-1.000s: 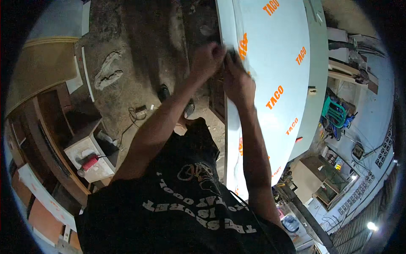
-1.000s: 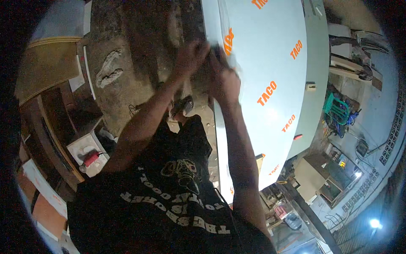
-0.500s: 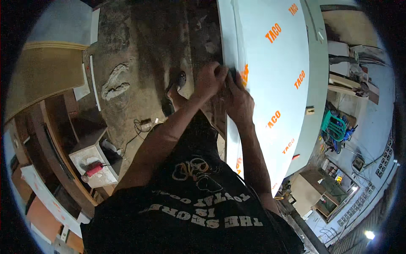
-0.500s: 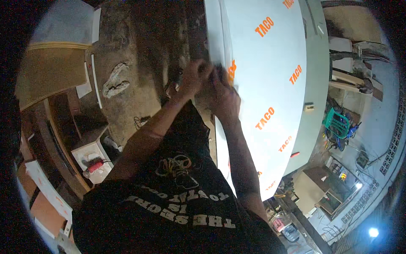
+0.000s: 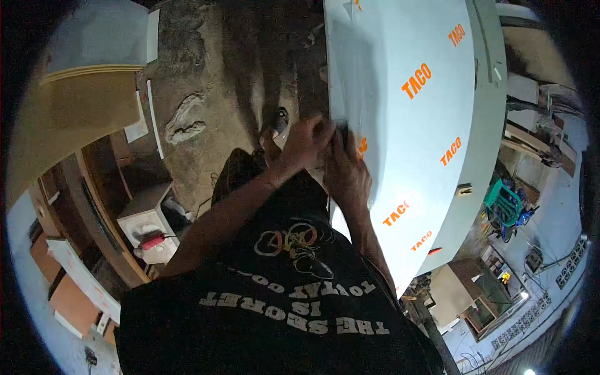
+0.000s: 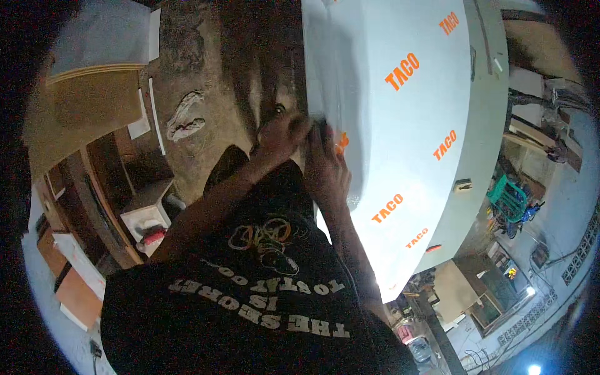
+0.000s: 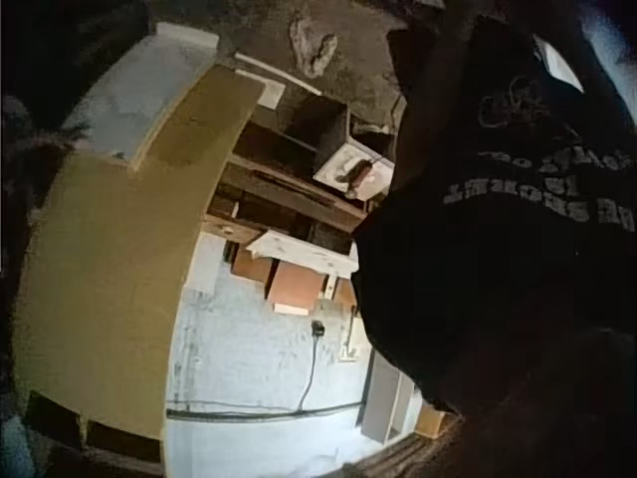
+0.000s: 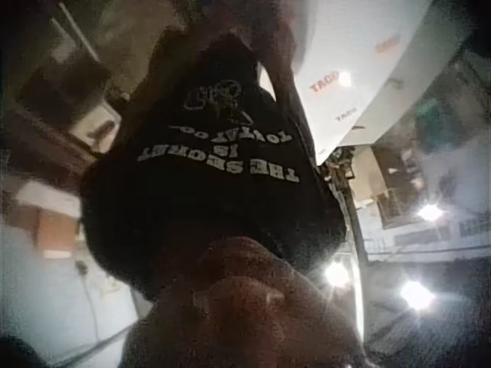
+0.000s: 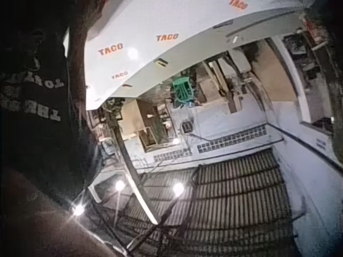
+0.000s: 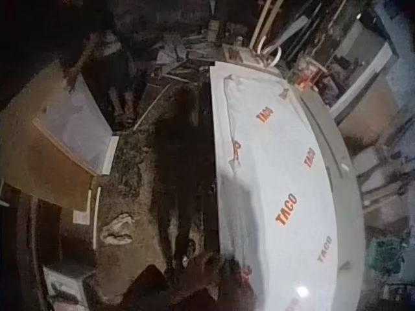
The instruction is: The person sands the edges of a large white panel using a sanding block and then uses a small file to trim the plastic film at the corners.
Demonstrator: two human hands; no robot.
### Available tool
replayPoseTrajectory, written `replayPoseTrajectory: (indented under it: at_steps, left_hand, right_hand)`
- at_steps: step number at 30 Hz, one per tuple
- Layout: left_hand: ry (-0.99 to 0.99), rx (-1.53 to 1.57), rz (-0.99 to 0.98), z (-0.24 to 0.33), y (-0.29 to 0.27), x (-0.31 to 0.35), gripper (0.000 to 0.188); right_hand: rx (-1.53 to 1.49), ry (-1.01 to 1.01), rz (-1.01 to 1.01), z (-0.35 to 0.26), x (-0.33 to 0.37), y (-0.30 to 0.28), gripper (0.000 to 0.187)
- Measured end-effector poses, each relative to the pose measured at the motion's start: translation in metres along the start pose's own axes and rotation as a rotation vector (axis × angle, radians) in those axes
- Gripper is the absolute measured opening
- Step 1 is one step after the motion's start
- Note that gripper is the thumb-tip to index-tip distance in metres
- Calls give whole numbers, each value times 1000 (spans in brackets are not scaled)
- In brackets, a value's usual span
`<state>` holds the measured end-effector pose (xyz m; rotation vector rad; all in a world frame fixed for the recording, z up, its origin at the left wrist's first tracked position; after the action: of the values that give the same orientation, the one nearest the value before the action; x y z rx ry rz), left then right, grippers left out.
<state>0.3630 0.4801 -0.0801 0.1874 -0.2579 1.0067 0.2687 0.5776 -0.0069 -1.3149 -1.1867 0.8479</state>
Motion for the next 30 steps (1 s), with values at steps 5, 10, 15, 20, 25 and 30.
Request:
replayPoseTrajectory:
  at_steps: [5,10,15,20,25,30]
  left_hand:
    - [-72,-17,74,13,-27,-83,48]
    - [-29,30,21,-6,-11,-19,47]
    - [-80,81,-13,10,-21,-56,43]
    - [46,-26,46,43,-55,-161,45]
    - [114,-72,55,30,-55,-120,48]
    - [-32,24,23,59,-73,-197,47]
  right_hand:
    - [-26,-8,94,-9,-99,-25,57]
    - [-52,-12,8,1,-20,-4,60]
    - [-23,47,-70,-3,-65,-7,65]
    - [13,45,-12,-7,-166,-25,65]
    - [19,31,-102,-11,-136,-18,62]
    - [37,79,-29,-13,-214,-35,63]
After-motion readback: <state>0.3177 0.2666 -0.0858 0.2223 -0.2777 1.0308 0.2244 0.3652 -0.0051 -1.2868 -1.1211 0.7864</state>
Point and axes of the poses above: each hand's wrist, its own x-axis away from the middle knuckle, its own y-axis out of the palm, z = x × y, the point moved 6 cm from there along -x, towards the middle knuckle, and after that the axes turned 14 degrees about x, right-handed, at the moved point
